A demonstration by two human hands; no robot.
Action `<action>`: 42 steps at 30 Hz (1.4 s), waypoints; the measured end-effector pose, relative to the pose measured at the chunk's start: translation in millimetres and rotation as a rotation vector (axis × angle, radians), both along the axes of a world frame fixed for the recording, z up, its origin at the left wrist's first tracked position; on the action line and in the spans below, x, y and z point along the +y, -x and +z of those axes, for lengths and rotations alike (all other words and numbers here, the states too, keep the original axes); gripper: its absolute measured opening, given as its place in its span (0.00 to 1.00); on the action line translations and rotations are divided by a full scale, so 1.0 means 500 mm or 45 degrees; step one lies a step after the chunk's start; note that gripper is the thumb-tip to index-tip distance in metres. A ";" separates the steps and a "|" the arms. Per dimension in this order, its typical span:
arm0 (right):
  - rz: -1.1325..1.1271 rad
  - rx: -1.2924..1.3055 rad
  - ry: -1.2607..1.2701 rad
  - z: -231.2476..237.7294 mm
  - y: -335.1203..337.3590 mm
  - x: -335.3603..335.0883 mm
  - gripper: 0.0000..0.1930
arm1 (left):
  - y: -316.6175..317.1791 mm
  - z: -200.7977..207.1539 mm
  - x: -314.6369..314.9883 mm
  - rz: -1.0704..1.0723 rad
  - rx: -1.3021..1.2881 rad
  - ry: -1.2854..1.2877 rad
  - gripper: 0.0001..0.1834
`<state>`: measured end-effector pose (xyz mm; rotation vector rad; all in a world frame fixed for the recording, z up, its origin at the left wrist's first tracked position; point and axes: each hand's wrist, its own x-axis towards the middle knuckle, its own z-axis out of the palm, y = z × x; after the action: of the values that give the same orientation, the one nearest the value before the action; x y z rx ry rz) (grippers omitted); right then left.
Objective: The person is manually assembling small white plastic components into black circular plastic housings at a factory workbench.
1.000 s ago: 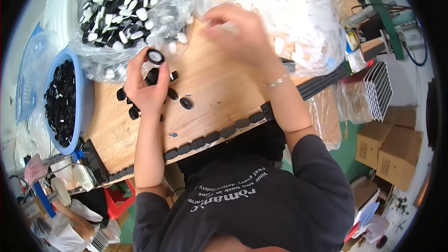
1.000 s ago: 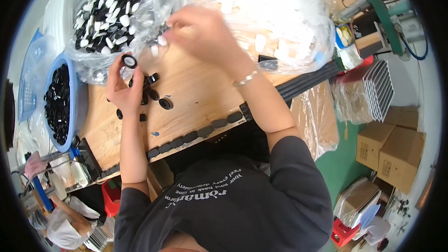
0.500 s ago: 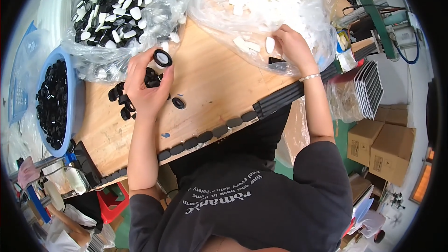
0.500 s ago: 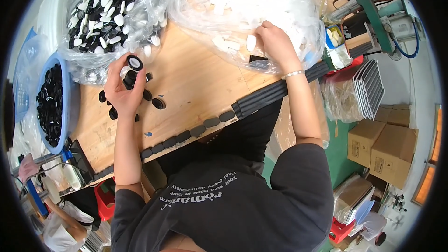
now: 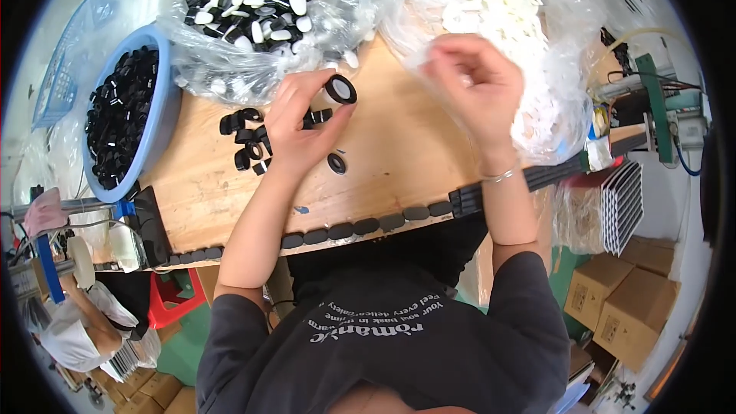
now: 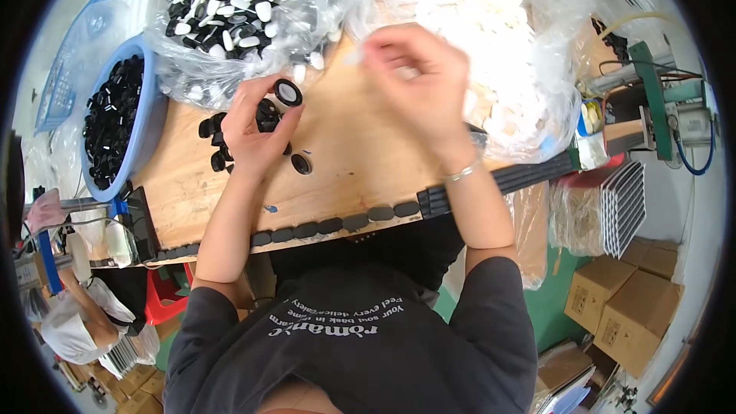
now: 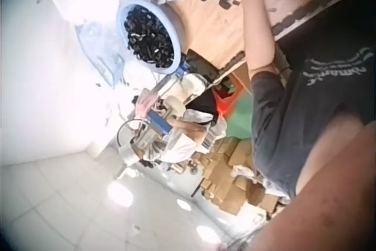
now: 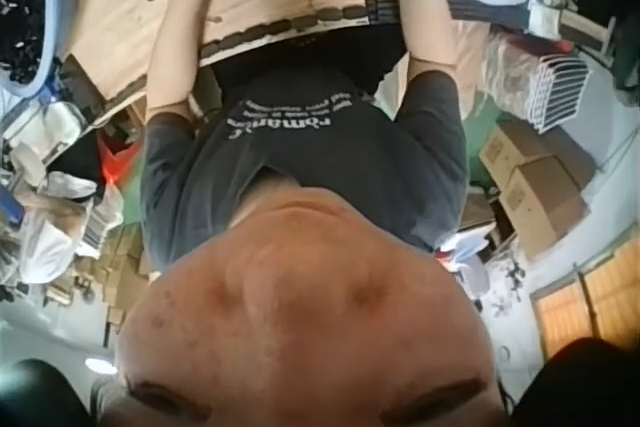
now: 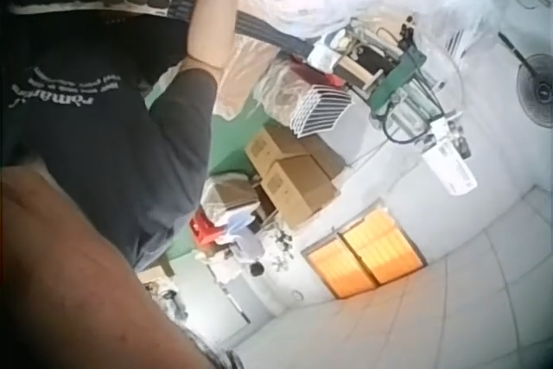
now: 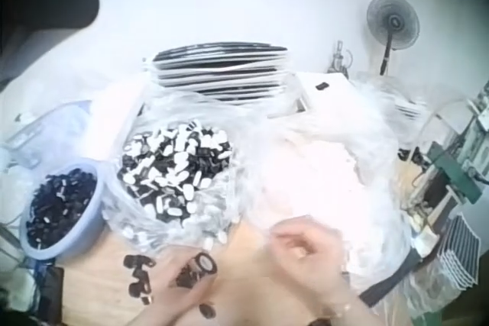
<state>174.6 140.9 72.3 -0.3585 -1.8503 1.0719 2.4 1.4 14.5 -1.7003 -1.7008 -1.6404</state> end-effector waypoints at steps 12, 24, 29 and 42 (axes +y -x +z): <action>0.045 0.051 -0.142 -0.041 0.098 -0.084 0.07 | 0.003 0.010 0.002 0.127 0.159 -0.155 0.23; -0.043 0.135 -0.428 -0.055 0.100 -0.096 0.09 | -0.003 0.008 0.003 0.110 0.194 -0.179 0.24; -0.075 0.142 -0.658 -0.066 0.102 -0.088 0.09 | -0.005 0.008 0.001 0.137 0.188 -0.208 0.23; 0.122 0.108 -0.358 -0.050 0.094 -0.084 0.13 | 0.007 0.019 -0.006 0.126 0.235 -0.172 0.24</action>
<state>127.7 99.1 47.1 -0.0593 -1.9250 0.8599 -1.0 -1.5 24.0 -1.6220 -1.5269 -1.4697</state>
